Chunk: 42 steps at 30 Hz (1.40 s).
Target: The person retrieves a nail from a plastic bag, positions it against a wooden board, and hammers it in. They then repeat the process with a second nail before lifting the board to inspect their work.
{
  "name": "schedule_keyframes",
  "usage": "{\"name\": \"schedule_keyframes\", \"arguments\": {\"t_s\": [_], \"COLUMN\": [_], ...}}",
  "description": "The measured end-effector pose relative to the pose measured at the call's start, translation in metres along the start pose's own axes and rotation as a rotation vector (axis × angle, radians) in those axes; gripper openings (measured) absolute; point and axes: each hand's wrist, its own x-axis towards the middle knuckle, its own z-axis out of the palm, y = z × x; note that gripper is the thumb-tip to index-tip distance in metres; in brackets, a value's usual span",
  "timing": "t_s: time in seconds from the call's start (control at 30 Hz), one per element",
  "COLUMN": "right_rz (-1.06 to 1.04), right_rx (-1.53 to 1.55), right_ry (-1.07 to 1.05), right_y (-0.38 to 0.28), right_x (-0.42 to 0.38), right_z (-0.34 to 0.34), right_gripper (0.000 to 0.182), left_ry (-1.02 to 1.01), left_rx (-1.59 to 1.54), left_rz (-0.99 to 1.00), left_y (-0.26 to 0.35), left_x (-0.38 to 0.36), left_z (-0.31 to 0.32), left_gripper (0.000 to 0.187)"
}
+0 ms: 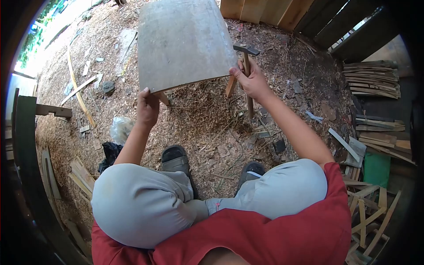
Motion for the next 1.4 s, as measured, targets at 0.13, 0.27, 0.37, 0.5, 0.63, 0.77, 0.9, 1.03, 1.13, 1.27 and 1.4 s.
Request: {"name": "schedule_keyframes", "arguments": {"t_s": [0.13,0.27,0.37,0.5,0.63,0.77,0.9,1.03,1.13,1.27,1.4], "right_rz": [0.047,-0.010,-0.131,-0.191,-0.076,-0.012,0.066,0.158,0.186,0.192,0.211], "right_rx": [0.004,-0.054,-0.275,-0.347,-0.339,-0.267,-0.118,0.088,0.188,0.256,0.265], "right_ry": [-0.023,-0.008,0.072,0.130,0.121,0.118,0.060,0.037,0.014,0.008,-0.016], "right_y": [-0.002,-0.004,-0.010,-0.029,-0.025,-0.013,-0.006,-0.006,-0.003,0.003,-0.001], "right_x": [0.000,0.000,-0.001,-0.008,-0.004,0.005,0.006,0.002,0.005,0.007,0.008], "right_z": [-0.002,-0.003,-0.011,-0.018,-0.019,-0.017,-0.018,-0.016,-0.015,-0.015,-0.017], "right_gripper": [0.036,0.041,0.041,0.041,0.041,0.043,0.043,0.042,0.041,0.040,0.040], "left_ry": [-0.059,-0.040,-0.027,0.113,0.082,-0.170,-0.200,-0.249,-0.237,-0.233,-0.251], "left_rx": [0.038,0.028,0.100,0.225,1.331,1.724,2.002,2.121,2.157,2.181,2.210], "left_rz": [-0.075,-0.048,0.029,0.283,0.709,0.740,0.661,0.609,0.612,0.552,0.522], "left_y": [0.001,0.002,0.023,0.046,0.090,0.094,0.067,0.058,0.056,0.055,0.061], "left_x": [0.001,0.003,-0.003,0.013,0.017,0.027,0.038,0.041,0.045,0.047,0.045], "left_z": [-0.012,-0.010,0.023,0.020,0.074,0.133,0.137,0.136,0.136,0.138,0.143], "left_gripper": [0.042,0.044,0.049,0.055,0.043,0.050,0.057,0.060,0.061,0.060,0.060]}}
